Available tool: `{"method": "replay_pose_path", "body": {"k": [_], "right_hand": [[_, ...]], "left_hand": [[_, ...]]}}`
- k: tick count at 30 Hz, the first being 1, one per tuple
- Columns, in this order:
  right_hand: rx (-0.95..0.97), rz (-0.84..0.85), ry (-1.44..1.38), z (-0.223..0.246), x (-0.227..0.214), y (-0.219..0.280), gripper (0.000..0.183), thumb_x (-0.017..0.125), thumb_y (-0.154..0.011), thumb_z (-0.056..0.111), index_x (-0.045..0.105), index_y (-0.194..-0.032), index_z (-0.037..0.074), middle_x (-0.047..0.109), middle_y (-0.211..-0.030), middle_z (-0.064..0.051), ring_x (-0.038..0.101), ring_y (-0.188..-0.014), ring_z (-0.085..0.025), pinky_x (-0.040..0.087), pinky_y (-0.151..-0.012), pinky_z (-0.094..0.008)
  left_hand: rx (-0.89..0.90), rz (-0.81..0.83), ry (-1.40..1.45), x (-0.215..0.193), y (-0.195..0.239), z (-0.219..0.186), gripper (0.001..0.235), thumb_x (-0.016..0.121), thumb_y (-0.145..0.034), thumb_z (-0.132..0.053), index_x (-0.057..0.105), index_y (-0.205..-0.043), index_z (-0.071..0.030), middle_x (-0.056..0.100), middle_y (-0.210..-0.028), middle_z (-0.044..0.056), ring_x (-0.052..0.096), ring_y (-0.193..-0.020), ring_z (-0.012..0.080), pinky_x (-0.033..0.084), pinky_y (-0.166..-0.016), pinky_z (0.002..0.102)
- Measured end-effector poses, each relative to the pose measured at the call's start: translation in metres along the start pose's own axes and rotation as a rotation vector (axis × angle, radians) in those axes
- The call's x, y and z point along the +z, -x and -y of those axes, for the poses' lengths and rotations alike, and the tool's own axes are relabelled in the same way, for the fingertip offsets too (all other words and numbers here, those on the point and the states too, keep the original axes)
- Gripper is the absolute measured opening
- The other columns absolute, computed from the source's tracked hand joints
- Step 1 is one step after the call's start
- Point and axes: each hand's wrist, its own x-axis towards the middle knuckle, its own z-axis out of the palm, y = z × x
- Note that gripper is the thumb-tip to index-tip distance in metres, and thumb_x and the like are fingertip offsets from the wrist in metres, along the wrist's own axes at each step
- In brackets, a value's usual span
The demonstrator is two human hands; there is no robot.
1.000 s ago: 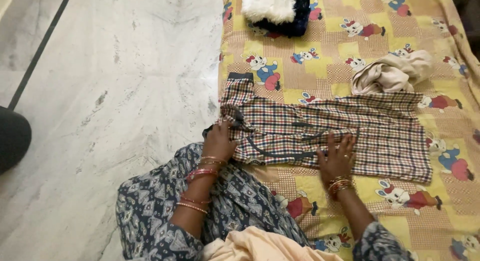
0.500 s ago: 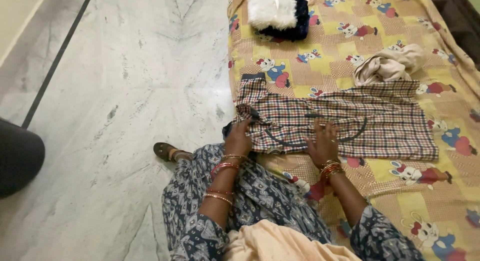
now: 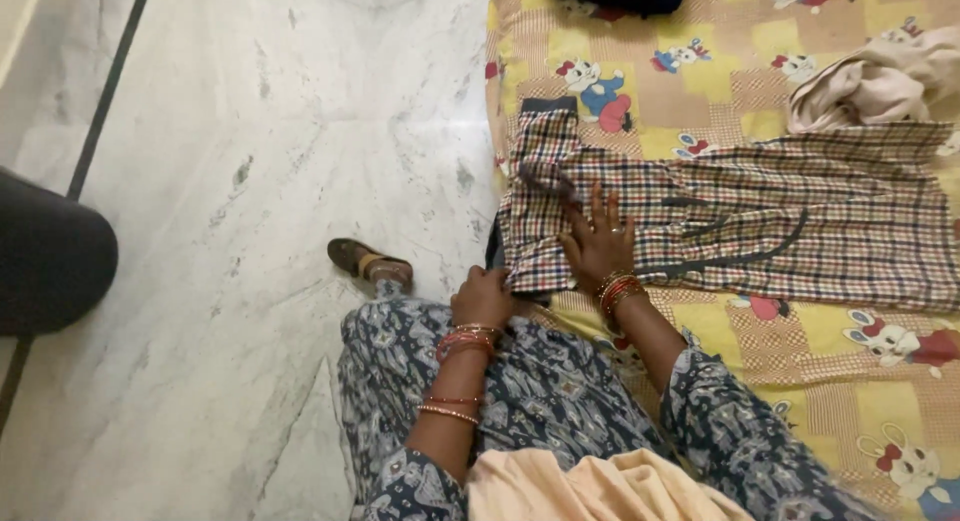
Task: The person sits on the floor beside a bed and folds a plaid shirt, unfolding it, aligning the sleeves, and smoothing it flat before folding it into a compact shape. The person then picks up a light-colored garment, lays it out, and folds and smooths it on the bed.
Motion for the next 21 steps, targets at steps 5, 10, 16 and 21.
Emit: {"method": "replay_pose_path", "body": {"k": [5, 10, 16, 21], "right_hand": [[0.001, -0.110, -0.138, 0.003, -0.004, 0.005, 0.071, 0.026, -0.104, 0.061, 0.018, -0.167, 0.029, 0.000, -0.173, -0.011, -0.002, -0.159, -0.036, 0.001, -0.123, -0.065], [-0.011, -0.119, -0.117, 0.003, -0.004, 0.005, 0.067, 0.026, -0.105, 0.060, 0.020, -0.164, 0.031, 0.001, -0.173, -0.012, 0.000, -0.158, -0.038, 0.001, -0.121, -0.064], [-0.039, -0.226, -0.374, -0.020, 0.019, 0.010, 0.050, 0.026, -0.111, 0.041, 0.038, -0.160, 0.037, 0.014, -0.180, -0.002, 0.009, -0.168, -0.032, 0.003, -0.133, -0.062], [-0.086, -0.275, -0.376, -0.017, 0.000, 0.027, 0.053, 0.039, -0.104, 0.036, 0.047, -0.157, 0.034, 0.015, -0.175, -0.006, 0.011, -0.163, -0.034, 0.003, -0.128, -0.064]], "left_hand": [[-0.016, -0.123, -0.124, -0.007, 0.000, -0.031, 0.049, 0.065, -0.086, -0.013, 0.062, -0.134, -0.024, 0.056, -0.130, 0.011, 0.058, -0.116, 0.0359, 0.050, -0.092, 0.057], [0.301, -0.291, -0.105, -0.017, -0.004, -0.064, 0.054, 0.058, -0.096, -0.023, 0.048, -0.149, -0.019, 0.042, -0.157, 0.010, 0.029, -0.151, 0.0350, 0.027, -0.114, 0.072], [0.333, 0.161, -0.373, 0.012, -0.023, -0.073, 0.063, 0.045, -0.104, -0.049, 0.026, -0.161, -0.029, 0.007, -0.172, 0.002, 0.000, -0.159, 0.0334, 0.014, -0.119, 0.071], [0.200, 0.163, -0.294, 0.008, -0.036, -0.081, 0.070, 0.040, -0.101, -0.057, 0.017, -0.163, -0.034, 0.000, -0.172, 0.003, 0.000, -0.157, 0.0364, 0.018, -0.116, 0.072]]}}
